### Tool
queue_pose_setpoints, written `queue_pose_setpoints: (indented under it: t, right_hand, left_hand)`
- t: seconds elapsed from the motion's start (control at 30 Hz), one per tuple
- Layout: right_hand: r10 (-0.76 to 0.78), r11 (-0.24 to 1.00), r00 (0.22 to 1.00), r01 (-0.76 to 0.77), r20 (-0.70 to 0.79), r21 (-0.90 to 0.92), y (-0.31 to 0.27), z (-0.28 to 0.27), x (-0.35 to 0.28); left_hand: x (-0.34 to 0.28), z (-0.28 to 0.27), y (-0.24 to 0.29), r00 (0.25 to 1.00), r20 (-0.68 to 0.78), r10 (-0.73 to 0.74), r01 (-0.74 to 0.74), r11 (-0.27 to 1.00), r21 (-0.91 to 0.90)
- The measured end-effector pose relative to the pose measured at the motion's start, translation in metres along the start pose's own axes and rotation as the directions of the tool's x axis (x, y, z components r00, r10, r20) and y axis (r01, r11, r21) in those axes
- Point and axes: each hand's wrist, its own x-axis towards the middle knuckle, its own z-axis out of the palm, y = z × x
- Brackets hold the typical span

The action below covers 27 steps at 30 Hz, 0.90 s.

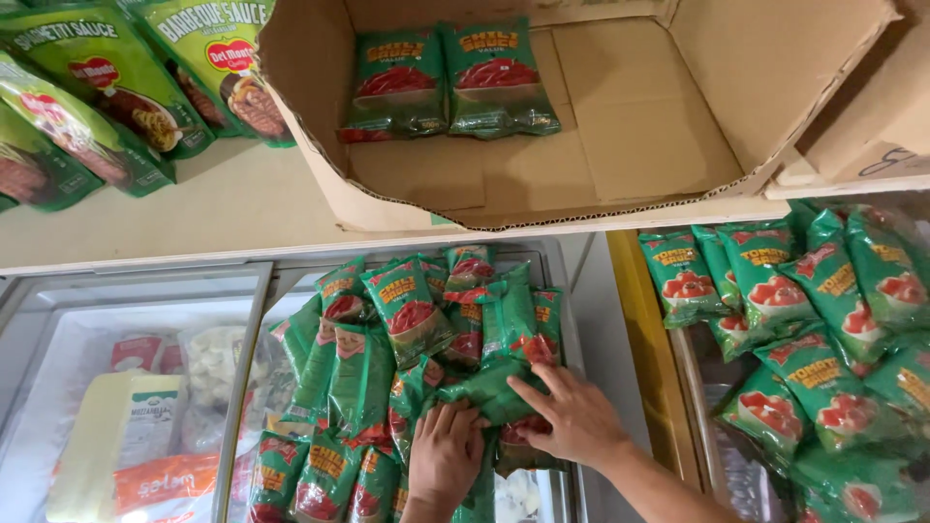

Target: Wipe down packets of chili sauce with a cloth and place them into a cardboard box on a store shelf.

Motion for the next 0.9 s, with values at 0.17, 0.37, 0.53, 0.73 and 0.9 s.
queue_pose_setpoints:
  t: [0.17, 0.37, 0.53, 0.73, 0.9]
  right_hand:
    - [0.175, 0.985, 0.982, -0.174, 0.065, -0.022, -0.006, 0.004, 0.002]
    - [0.336, 0.714, 0.941, -0.282, 0.04, 0.641, -0.002, -0.019, 0.009]
    - [0.273, 0.053, 0.793, -0.577, 0.544, 0.815, 0.008, -0.031, -0.001]
    - [0.387, -0.407, 0.566, -0.603, 0.728, 0.686, 0.004, -0.045, -0.009]
    - [0.318, -0.18, 0.695, -0.624, 0.645, 0.76, -0.002, -0.099, -0.011]
  left_hand:
    - [0.049, -0.033, 0.035, 0.999, -0.009, -0.041, 0.041, 0.999, -0.006]
    - [0.099, -0.07, 0.065, 0.962, -0.27, 0.039, -0.078, 0.987, -0.138]
    - [0.102, -0.063, 0.054, 0.662, 0.425, -0.617, 0.728, 0.396, -0.559]
    - [0.08, -0.04, 0.057, 0.504, 0.816, -0.282, 0.835, -0.081, -0.544]
    - [0.099, -0.061, 0.079, 0.69, 0.697, -0.198, 0.714, 0.026, -0.699]
